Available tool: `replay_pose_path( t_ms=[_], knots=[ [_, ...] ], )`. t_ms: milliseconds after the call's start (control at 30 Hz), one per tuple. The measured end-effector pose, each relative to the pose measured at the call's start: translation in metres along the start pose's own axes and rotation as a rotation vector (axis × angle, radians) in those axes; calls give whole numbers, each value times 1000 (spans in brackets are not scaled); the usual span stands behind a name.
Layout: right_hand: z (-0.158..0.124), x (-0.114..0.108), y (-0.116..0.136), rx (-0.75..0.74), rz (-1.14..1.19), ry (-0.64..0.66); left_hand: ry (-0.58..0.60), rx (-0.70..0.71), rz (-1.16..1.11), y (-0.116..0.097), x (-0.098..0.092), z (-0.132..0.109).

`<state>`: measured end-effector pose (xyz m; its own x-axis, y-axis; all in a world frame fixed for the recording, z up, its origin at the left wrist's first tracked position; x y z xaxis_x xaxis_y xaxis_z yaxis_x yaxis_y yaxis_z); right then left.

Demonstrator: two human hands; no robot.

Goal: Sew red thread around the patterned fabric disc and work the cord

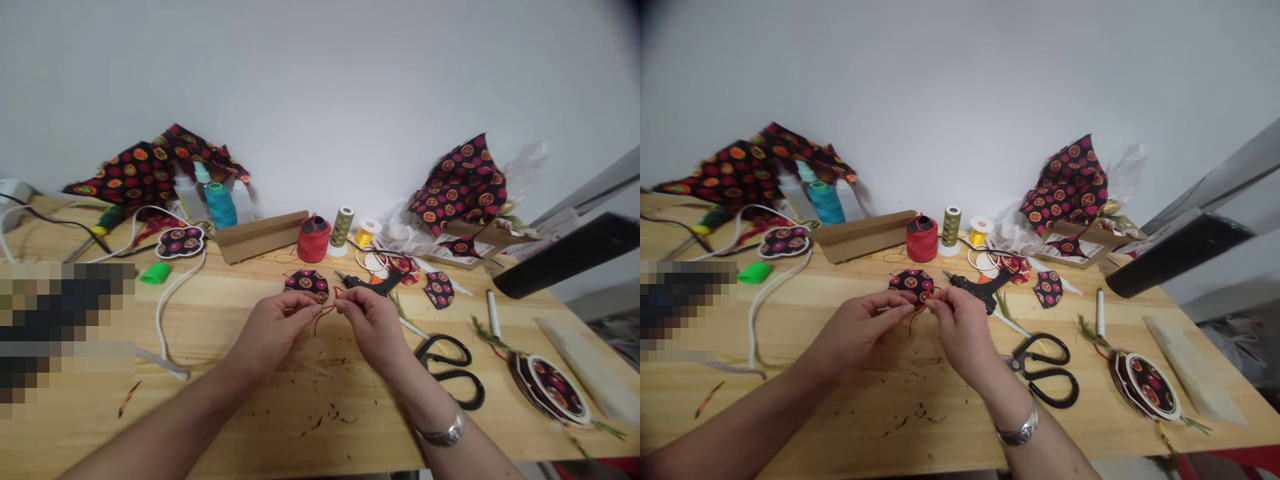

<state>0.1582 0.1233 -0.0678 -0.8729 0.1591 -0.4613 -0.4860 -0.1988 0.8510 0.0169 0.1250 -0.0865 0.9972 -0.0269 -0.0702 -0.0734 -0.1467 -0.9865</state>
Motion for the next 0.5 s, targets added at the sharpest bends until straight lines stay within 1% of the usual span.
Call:
replay_pose_path(
  t_ms=[133,233,300,367,500],
  knots=[
    [-1,-2,2,-35,-40,-36,26,-26,-48,2,3,-2],
    [-1,-3,2,-28,-33,-56,105,-95,-28,11,10,-5],
    [0,-2,-1,10,12,-52,167,-105,-2,14,15,-7],
    [0,-1,-4,71,85,-34,200,-98,36,15,18,-9],
    [0,4,-12,207,236,14,177,-42,122,12,19,-10]
  ],
)
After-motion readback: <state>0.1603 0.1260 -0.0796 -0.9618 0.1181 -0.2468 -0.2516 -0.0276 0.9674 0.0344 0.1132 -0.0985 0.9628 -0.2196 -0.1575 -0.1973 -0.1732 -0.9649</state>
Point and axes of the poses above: each hand's wrist, its own z-axis towards the middle knuckle, its own x-axis out of the palm, y = z × x, the point moved 8 cm from there along z, towards the middle knuckle, and after that the axes turned 6 degrees about -y, right-handed, at the moved point
